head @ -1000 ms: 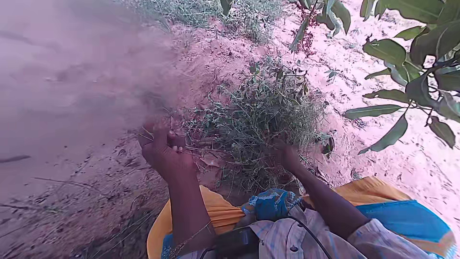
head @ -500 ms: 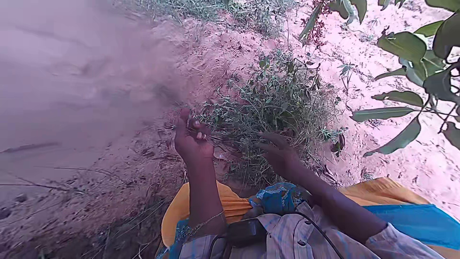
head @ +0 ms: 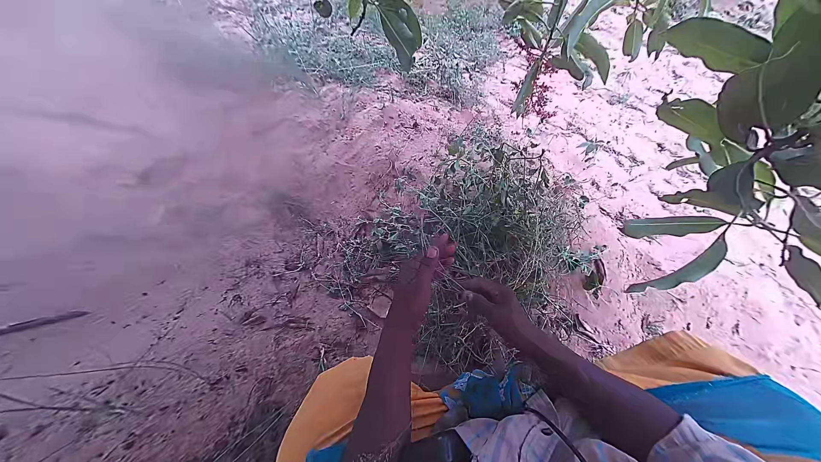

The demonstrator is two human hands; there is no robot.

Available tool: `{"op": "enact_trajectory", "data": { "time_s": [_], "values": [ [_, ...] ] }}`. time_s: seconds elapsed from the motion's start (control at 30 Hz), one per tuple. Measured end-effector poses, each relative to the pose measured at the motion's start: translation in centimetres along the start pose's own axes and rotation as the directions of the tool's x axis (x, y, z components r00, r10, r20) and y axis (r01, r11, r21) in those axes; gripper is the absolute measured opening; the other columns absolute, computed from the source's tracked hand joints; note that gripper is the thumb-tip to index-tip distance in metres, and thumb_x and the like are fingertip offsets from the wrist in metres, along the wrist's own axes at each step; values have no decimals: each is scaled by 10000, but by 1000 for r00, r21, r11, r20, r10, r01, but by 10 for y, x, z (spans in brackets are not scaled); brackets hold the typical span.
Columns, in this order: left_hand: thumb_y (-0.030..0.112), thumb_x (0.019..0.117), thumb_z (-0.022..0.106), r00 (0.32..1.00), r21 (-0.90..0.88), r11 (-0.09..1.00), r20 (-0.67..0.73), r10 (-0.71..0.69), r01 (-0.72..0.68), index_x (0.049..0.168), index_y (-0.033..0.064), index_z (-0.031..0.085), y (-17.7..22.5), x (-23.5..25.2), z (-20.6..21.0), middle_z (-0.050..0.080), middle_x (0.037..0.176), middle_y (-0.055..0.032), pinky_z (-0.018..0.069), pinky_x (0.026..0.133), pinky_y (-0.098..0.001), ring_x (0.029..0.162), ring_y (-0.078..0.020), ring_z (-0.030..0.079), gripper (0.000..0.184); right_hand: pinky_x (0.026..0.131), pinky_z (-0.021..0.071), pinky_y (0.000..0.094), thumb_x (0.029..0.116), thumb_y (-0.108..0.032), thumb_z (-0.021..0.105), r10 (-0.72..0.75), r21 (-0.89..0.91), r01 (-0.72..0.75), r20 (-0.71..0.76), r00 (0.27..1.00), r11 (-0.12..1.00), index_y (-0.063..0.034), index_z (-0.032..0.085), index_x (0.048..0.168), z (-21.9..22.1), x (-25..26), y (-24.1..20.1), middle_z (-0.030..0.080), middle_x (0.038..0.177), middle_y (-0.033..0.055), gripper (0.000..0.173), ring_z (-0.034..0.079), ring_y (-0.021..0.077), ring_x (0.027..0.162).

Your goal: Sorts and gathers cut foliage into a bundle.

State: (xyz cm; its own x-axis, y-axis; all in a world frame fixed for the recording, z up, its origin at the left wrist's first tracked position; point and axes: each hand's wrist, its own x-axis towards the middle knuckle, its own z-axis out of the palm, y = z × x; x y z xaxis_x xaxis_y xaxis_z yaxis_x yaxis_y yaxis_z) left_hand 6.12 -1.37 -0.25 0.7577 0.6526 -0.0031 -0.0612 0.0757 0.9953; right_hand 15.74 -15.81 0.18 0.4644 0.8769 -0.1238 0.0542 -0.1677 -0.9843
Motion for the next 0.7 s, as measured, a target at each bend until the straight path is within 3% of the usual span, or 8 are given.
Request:
{"op": "enact_trajectory", "data": {
  "time_s": [0.1,0.17,0.23,0.37,0.43,0.57,0.63,0.7],
  "values": [
    [178,1124,251,996,87,996,-93,-6,14,1391,-43,507,6,0,-10,726,857,11,526,587,-172,586,0,611,431,639,516,188,1042,-35,452,-18,86,36,-196,980,996,70,641,1102,-14,8,-3,560,703,-88,225,543,-15,598],
    [175,1123,209,976,-1,999,-216,42,-43,1387,-31,507,7,0,-19,706,746,40,461,500,-141,498,20,544,448,618,526,198,1051,-33,435,-34,119,72,-296,954,990,59,648,1100,-28,13,-5,564,682,-82,237,553,6,576],
    [204,1131,168,937,-150,982,-345,52,-110,1385,-13,510,8,2,-27,707,746,35,479,492,-137,513,7,579,478,618,542,210,1056,-31,421,-58,113,102,-336,940,988,51,643,1099,-37,15,-6,568,668,-75,240,571,19,571],
    [267,1134,114,868,-421,884,-495,-36,-203,1354,79,507,8,4,-41,729,812,30,574,621,-191,661,-57,694,488,662,567,220,1057,-24,434,-59,109,103,-345,937,989,66,638,1128,-43,14,-7,633,735,-40,234,623,33,635],
    [287,1136,118,843,-429,879,-534,-62,-207,1337,102,525,9,4,-44,722,855,38,571,667,-198,722,-56,698,490,675,574,216,1050,-11,447,-59,109,104,-357,932,989,73,647,1133,-44,14,-9,645,749,-36,232,631,29,646],
    [262,1138,175,845,-378,911,-530,-67,-165,1115,89,607,9,4,-41,721,825,46,576,698,-218,744,-50,697,466,708,582,219,1049,-13,460,-107,34,135,-434,894,990,65,650,1112,-48,16,-10,679,777,-24,214,658,26,687],
    [266,1137,155,881,-448,877,-470,-64,-175,1042,101,612,9,4,-37,724,788,42,585,702,-219,715,-54,701,495,745,573,218,1042,-14,466,-150,-21,155,-420,895,988,73,656,1111,-50,17,-8,692,895,18,220,666,38,778],
    [285,1130,116,918,-526,827,-396,-30,-200,1000,130,620,8,4,-35,729,786,44,587,714,-217,717,-52,703,543,792,569,228,1037,-29,450,-161,-75,145,-308,938,987,87,651,1156,-49,16,-5,676,1119,104,261,669,64,899]
  ]
}}
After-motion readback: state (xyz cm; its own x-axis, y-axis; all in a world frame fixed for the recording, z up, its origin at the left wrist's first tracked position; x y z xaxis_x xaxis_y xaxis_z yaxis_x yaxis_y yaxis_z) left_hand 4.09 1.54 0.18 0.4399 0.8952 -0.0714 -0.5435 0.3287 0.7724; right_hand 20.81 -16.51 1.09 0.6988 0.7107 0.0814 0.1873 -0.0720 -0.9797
